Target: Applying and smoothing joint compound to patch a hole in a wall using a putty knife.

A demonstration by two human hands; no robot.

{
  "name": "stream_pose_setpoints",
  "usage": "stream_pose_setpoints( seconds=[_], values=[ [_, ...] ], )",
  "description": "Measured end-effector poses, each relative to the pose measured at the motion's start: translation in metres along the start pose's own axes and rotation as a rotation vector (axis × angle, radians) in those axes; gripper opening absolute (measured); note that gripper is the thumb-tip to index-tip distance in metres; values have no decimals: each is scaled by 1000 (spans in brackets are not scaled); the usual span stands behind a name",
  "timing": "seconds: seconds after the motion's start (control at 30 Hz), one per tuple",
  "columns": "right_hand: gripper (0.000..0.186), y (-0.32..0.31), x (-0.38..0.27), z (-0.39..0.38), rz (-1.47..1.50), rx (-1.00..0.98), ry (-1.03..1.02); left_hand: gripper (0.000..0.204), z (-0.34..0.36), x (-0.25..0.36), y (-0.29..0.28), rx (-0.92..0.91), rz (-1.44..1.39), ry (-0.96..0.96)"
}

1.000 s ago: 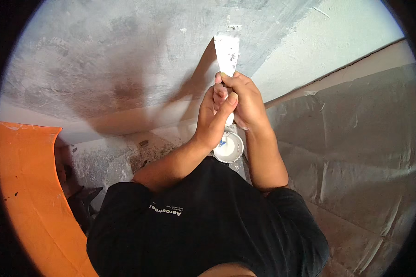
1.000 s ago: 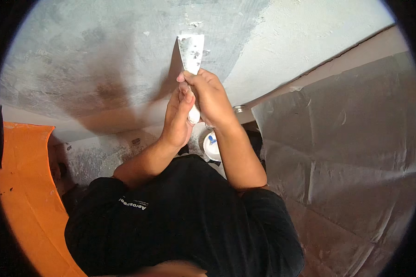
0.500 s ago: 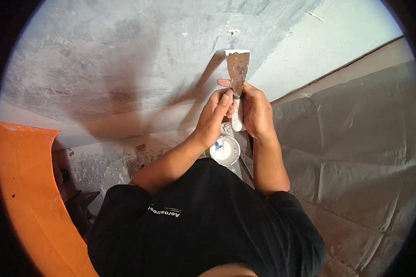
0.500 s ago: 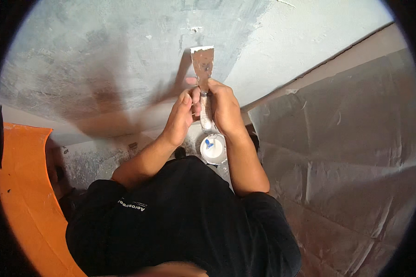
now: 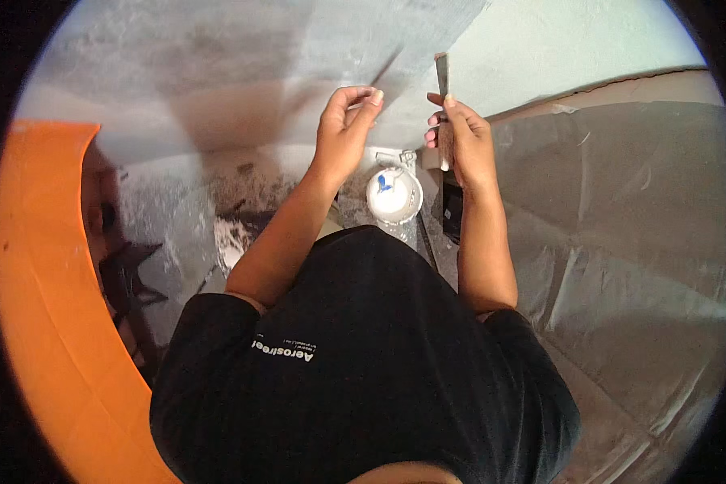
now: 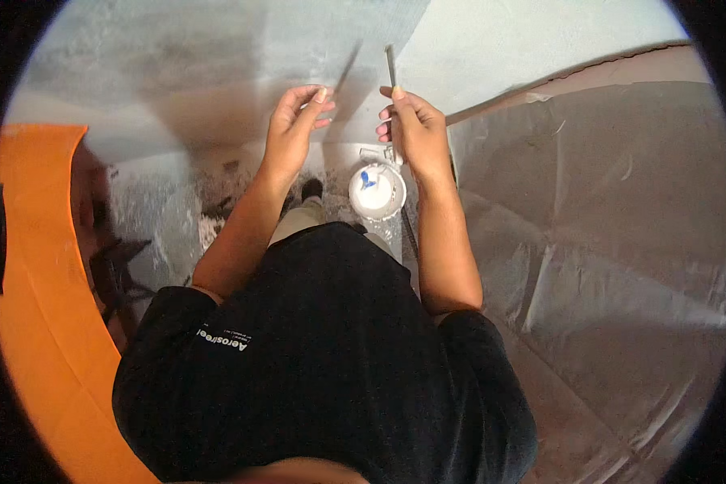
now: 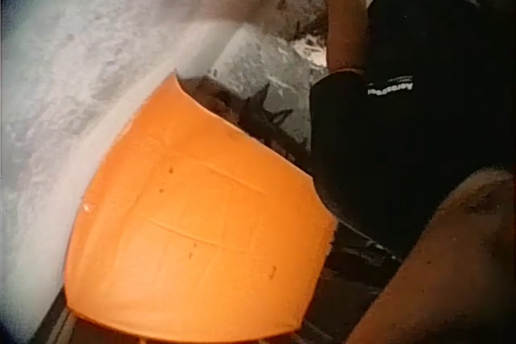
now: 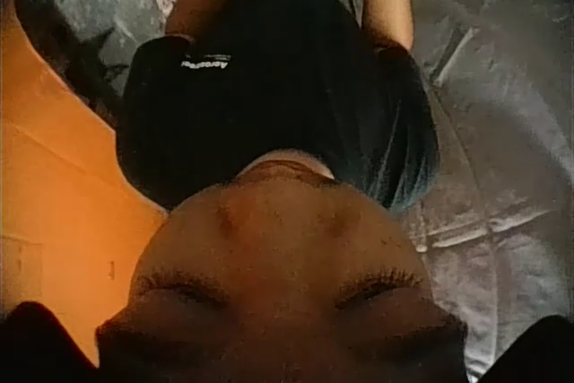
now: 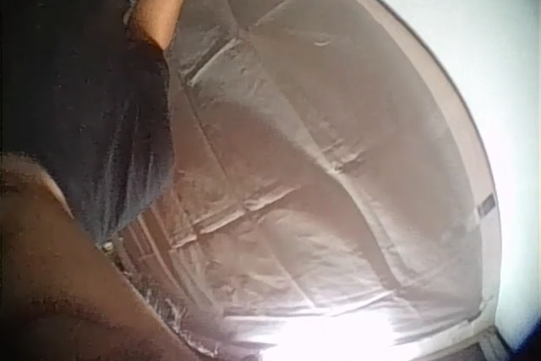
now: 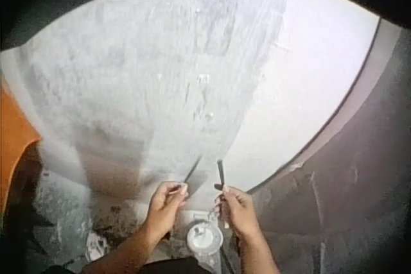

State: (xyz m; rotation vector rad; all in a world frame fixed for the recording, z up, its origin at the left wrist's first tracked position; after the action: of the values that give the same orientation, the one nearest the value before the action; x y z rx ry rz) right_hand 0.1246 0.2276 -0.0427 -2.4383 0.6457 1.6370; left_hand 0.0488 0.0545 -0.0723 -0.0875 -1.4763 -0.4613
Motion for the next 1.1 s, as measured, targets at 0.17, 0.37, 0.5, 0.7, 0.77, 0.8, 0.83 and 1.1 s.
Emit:
stream_pose_setpoints(
  seconds=[0.17,0.37,0.5,0.7,0.77,0.8,0.83,1.1],
  values=[
    [48,4,57,-20,-51,-177,134,24,-85,-11,-17,286,34,13],
    [33,22,150,-37,-46,-304,281,31,-206,-14,-78,499,48,-10],
    [32,38,223,-42,-106,-349,406,26,-278,-18,-137,719,63,-83],
    [32,108,323,-95,-282,-519,375,23,-371,-57,-193,802,174,-198],
    [34,130,372,-112,-346,-565,351,23,-396,-79,-212,820,237,-194],
    [38,139,399,-120,-422,-621,345,25,-404,-91,-221,813,298,-193],
    [42,145,423,-126,-498,-667,337,32,-411,-108,-229,834,279,-217],
    [38,208,552,-122,-723,-440,-421,28,-458,-273,-322,923,403,-184]
  ],
)
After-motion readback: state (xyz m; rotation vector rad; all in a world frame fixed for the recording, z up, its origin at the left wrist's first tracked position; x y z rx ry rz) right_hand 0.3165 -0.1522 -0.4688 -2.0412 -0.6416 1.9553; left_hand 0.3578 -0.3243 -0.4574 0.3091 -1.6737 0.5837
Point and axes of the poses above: each hand's wrist, its own z-axis towards the middle knuckle, its own y-axis out of the palm, x = y × z, the point moved 7 cm from there along z, towards the middle knuckle, and after that the axes turned 12 degrees about y, right-handed, at the moved point
